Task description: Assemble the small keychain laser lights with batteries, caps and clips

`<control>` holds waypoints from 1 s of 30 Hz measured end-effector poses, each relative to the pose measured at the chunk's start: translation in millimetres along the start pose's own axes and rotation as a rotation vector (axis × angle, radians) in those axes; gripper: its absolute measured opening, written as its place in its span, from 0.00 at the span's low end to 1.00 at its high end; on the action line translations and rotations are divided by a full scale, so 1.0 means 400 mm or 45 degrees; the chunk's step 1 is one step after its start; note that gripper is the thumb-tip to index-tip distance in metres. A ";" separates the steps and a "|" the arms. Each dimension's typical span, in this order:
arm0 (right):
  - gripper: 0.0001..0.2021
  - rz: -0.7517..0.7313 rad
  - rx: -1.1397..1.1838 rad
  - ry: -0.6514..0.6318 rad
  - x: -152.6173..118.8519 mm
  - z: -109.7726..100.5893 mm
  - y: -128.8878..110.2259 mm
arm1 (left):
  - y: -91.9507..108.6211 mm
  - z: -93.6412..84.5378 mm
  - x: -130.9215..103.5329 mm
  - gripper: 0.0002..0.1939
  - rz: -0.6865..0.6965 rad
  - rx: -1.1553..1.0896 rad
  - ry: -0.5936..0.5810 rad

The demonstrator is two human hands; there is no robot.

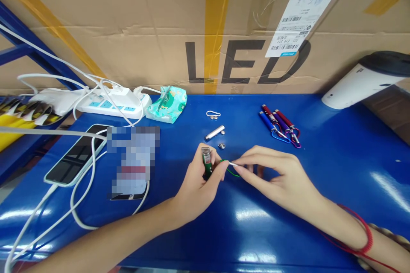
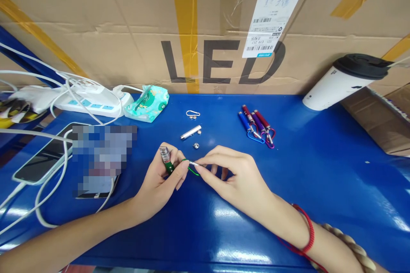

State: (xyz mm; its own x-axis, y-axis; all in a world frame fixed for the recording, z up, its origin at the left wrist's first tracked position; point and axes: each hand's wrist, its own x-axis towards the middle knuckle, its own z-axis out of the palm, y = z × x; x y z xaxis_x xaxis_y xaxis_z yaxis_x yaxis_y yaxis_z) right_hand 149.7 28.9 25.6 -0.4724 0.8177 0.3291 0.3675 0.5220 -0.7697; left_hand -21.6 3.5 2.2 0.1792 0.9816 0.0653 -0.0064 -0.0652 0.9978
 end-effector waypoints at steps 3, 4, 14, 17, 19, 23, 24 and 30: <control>0.07 0.115 0.069 -0.068 0.005 -0.003 -0.001 | 0.001 -0.001 0.000 0.09 -0.016 -0.002 -0.034; 0.08 0.164 0.108 -0.094 0.007 -0.004 -0.001 | 0.002 -0.001 -0.001 0.09 -0.030 -0.003 -0.054; 0.08 0.427 0.457 -0.242 0.007 -0.001 0.007 | -0.001 0.006 -0.005 0.10 -0.183 -0.119 -0.221; 0.08 0.410 0.372 -0.203 0.011 -0.002 0.006 | 0.003 0.006 -0.001 0.10 -0.178 -0.150 -0.178; 0.09 0.396 0.293 -0.191 0.011 0.000 0.007 | 0.005 0.007 0.003 0.10 -0.189 -0.140 -0.136; 0.10 0.288 0.093 -0.159 0.001 0.004 0.017 | 0.004 0.006 0.007 0.11 -0.204 -0.064 -0.081; 0.09 0.232 0.026 -0.128 -0.003 0.003 0.022 | 0.003 0.006 0.008 0.10 -0.208 -0.059 -0.082; 0.18 -0.198 -0.433 -0.224 -0.007 -0.015 0.034 | 0.001 0.000 0.007 0.09 -0.161 -0.010 -0.099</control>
State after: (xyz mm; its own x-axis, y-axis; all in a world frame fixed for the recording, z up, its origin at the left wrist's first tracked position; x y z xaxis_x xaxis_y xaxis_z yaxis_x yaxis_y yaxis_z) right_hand 160.9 35.2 17.5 -0.6621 0.6840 0.3061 0.5105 0.7107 -0.4840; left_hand -21.1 6.0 2.7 0.2549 0.9650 -0.0615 0.0135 0.0601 0.9981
